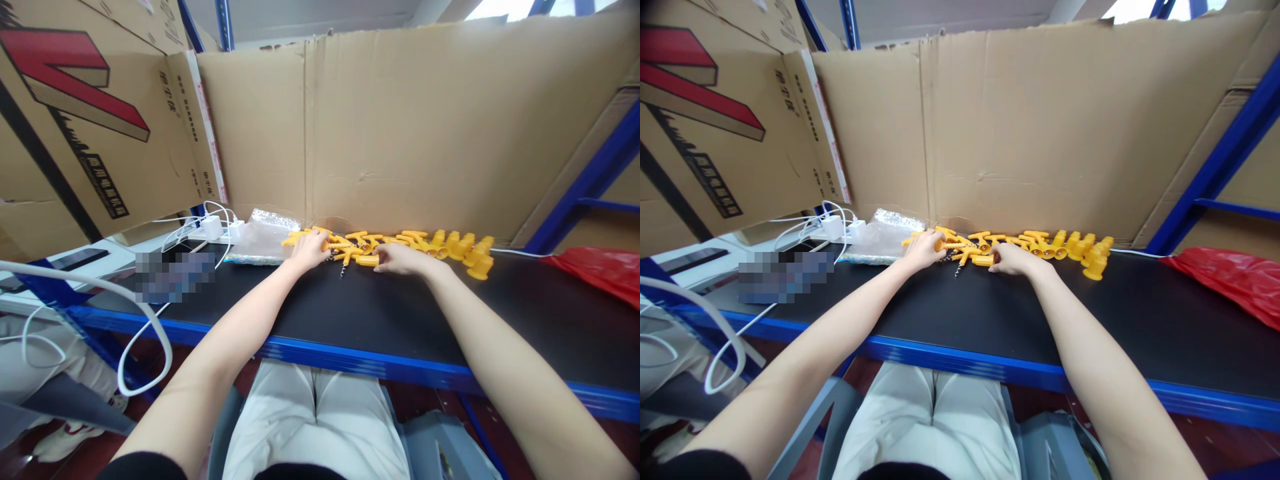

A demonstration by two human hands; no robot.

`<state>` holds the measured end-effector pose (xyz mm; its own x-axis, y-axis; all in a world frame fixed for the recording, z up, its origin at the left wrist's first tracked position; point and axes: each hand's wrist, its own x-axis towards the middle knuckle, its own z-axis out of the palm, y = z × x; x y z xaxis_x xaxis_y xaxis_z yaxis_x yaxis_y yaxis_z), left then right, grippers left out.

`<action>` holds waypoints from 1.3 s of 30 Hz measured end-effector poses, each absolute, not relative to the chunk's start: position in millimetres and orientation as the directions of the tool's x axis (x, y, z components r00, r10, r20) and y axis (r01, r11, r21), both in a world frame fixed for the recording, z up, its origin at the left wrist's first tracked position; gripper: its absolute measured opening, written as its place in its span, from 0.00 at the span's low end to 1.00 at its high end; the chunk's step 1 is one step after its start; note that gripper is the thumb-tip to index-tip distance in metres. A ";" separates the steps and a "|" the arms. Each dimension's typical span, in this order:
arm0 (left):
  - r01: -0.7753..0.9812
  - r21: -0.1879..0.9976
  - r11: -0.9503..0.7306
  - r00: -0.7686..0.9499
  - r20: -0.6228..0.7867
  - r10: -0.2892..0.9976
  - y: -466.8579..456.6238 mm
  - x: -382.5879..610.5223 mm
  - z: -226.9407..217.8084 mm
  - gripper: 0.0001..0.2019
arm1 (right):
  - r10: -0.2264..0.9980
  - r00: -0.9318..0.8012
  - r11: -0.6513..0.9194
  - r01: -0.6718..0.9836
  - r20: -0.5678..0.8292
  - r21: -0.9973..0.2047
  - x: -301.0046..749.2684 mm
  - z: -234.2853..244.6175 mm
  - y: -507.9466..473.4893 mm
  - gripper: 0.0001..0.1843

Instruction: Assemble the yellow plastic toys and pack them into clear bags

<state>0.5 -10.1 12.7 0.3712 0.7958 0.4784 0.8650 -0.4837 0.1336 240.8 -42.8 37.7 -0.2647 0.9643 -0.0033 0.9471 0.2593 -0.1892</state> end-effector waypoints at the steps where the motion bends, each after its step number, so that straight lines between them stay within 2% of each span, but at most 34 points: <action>1: 0.866 0.136 -0.480 0.369 0.474 0.800 -9.8 0.4 12.4 0.12 | 0.966 -0.257 0.255 0.950 0.012 -0.181 240.5 39.1 -43.6 0.15; 10: 0.867 0.109 -0.486 0.386 0.468 0.795 -6.7 -1.5 10.6 0.12 | 0.967 -0.191 0.217 0.964 0.171 -0.151 244.0 42.2 -41.2 0.21; 21: 0.889 0.101 -0.446 0.373 0.405 0.835 -7.9 -1.9 12.9 0.11 | 0.972 -0.142 0.173 0.971 0.188 -0.164 248.2 48.9 -44.6 0.23; 29: 0.846 0.107 -0.522 0.431 0.441 0.787 -10.7 3.3 12.3 0.11 | 0.953 -0.230 0.285 0.904 0.198 -0.320 236.8 43.7 -47.1 0.24; 36: 0.838 0.127 -0.531 0.431 0.442 0.786 -16.7 4.1 17.8 0.11 | 0.936 -0.318 0.332 0.650 0.152 -0.683 234.7 45.6 -49.9 0.23; 39: 0.839 0.128 -0.529 0.427 0.448 0.786 -17.9 4.0 19.1 0.11 | 0.945 -0.307 0.286 0.603 0.114 -0.745 237.4 44.0 -47.4 0.19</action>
<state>4.0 -17.9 19.1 0.4271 0.7856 0.4477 0.8390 -0.5289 0.1278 237.4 -47.4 44.0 -0.3066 0.9449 0.1145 0.6032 0.2860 -0.7445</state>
